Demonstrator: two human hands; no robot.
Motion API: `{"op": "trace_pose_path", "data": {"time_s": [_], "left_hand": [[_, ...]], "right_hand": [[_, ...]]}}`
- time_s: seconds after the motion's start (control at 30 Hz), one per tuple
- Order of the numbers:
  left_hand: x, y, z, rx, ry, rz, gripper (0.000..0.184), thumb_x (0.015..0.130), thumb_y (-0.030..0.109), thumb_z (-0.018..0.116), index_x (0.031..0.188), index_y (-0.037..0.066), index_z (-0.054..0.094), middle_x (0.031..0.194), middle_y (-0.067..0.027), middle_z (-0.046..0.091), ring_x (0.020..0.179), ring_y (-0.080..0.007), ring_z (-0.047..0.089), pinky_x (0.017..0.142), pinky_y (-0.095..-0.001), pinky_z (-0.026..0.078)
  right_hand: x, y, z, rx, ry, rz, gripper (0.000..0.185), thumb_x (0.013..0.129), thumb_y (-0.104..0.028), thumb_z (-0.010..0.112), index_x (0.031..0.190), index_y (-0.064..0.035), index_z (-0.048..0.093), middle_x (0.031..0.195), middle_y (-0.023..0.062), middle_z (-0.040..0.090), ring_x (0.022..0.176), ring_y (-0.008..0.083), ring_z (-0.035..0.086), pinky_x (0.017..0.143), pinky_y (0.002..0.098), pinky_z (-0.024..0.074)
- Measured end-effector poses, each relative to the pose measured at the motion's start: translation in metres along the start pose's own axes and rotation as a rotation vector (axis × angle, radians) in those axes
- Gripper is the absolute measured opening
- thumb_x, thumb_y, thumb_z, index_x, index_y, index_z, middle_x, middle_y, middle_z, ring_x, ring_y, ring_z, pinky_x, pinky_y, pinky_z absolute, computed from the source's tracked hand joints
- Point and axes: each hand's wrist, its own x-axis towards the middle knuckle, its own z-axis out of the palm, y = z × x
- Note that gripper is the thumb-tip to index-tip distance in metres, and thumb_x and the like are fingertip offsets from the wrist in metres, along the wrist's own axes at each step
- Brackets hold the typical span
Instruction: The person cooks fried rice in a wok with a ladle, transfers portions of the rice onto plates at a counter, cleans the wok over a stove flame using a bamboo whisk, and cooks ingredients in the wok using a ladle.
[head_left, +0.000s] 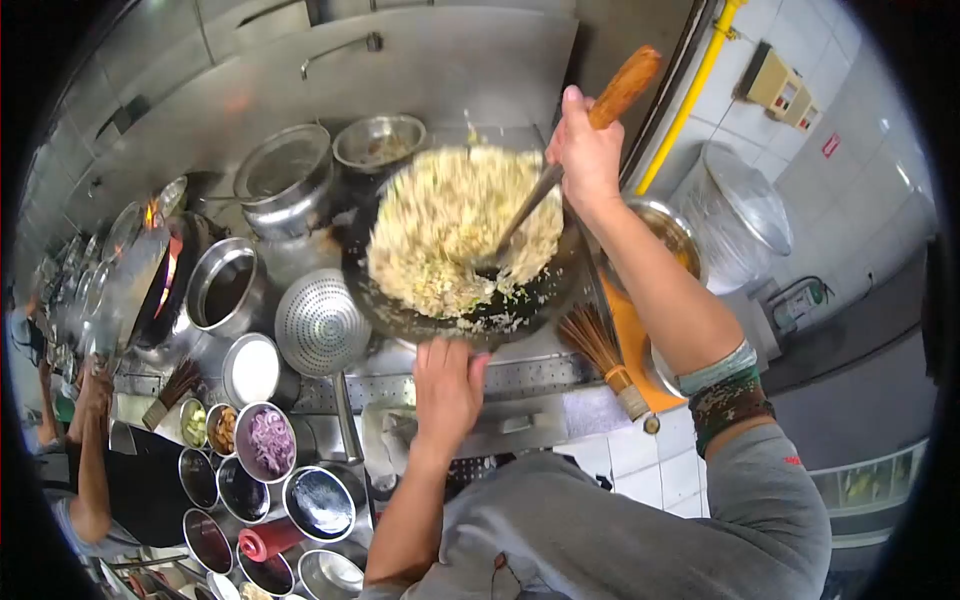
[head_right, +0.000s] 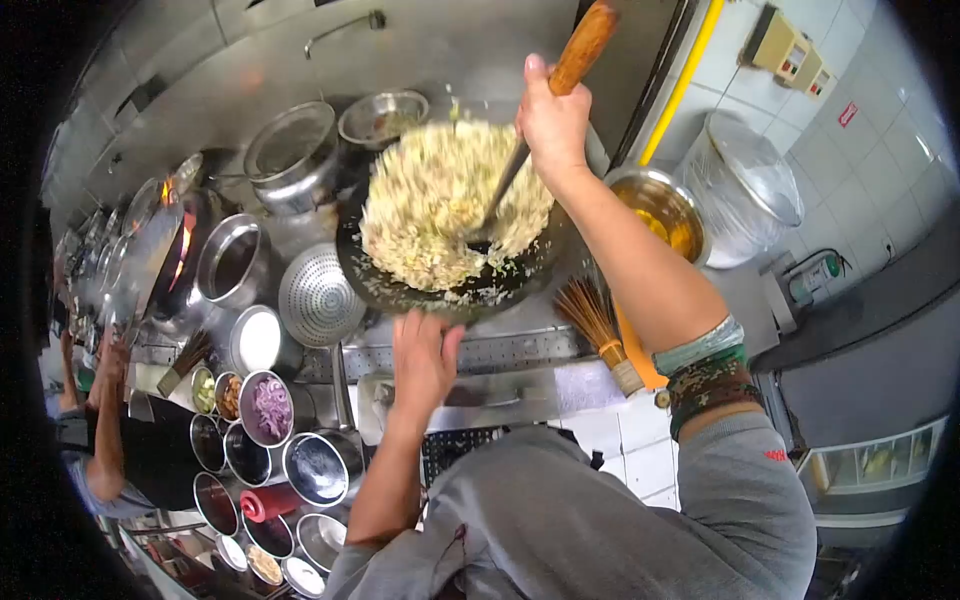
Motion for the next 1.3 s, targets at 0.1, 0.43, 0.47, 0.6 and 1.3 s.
{"op": "trace_pose_path", "data": {"time_s": [0.1, 0.43, 0.47, 0.6, 1.3], "left_hand": [[0.022, -0.017, 0.029, 0.013, 0.028, -0.002, 0.014, 0.078, 0.012, 0.066, 0.087, 0.005, 0.057, 0.086, -0.0118, 0.052, 0.085, -0.0332, 0.050, 0.072, -0.0442, 0.039], [-0.018, 0.034, -0.042, -0.240, -0.059, -0.082, 0.014, 0.075, 0.001, 0.067, 0.088, 0.003, 0.061, 0.101, -0.0125, 0.059, 0.095, -0.0306, 0.057, 0.082, -0.0380, 0.045], [-0.035, 0.037, -0.044, -0.292, -0.123, -0.123, 0.011, 0.076, 0.004, 0.067, 0.086, 0.004, 0.062, 0.095, -0.0117, 0.061, 0.090, -0.0302, 0.058, 0.078, -0.0370, 0.046], [-0.136, 0.018, -0.049, -0.356, -0.357, -0.607, 0.009, 0.078, 0.011, 0.068, 0.081, 0.003, 0.068, 0.080, -0.0127, 0.065, 0.077, -0.0299, 0.063, 0.068, -0.0361, 0.049], [-0.204, -0.011, -0.017, -0.200, -0.590, -0.916, 0.039, 0.081, 0.030, 0.065, 0.106, 0.000, 0.063, 0.091, -0.0218, 0.066, 0.086, -0.0372, 0.065, 0.074, -0.0429, 0.051]], "right_hand": [[0.017, -0.020, 0.014, -0.040, -0.022, 0.025, 0.031, 0.090, -0.027, 0.062, 0.075, -0.0067, 0.045, 0.054, -0.0001, 0.042, 0.039, 0.0107, 0.039, 0.035, 0.0279, 0.0327], [0.014, 0.063, 0.015, 0.139, -0.154, 0.019, 0.031, 0.090, -0.020, 0.062, 0.066, -0.0091, 0.044, 0.047, -0.0003, 0.042, 0.034, 0.0119, 0.041, 0.032, 0.0286, 0.0324], [0.036, 0.067, 0.023, 0.180, -0.171, 0.128, 0.032, 0.090, -0.023, 0.060, 0.067, -0.0089, 0.044, 0.047, -0.0010, 0.042, 0.035, 0.0117, 0.041, 0.033, 0.0281, 0.0309], [0.094, 0.009, 0.041, -0.007, -0.281, 0.143, 0.034, 0.091, -0.025, 0.059, 0.065, -0.0133, 0.039, 0.047, -0.0043, 0.032, 0.036, 0.0089, 0.033, 0.034, 0.0266, 0.0275], [0.030, 0.075, 0.115, -0.413, -0.432, -0.121, 0.040, 0.088, -0.037, 0.063, 0.068, -0.0036, 0.054, 0.053, 0.0019, 0.050, 0.051, 0.0156, 0.048, 0.050, 0.0360, 0.0393]]}}
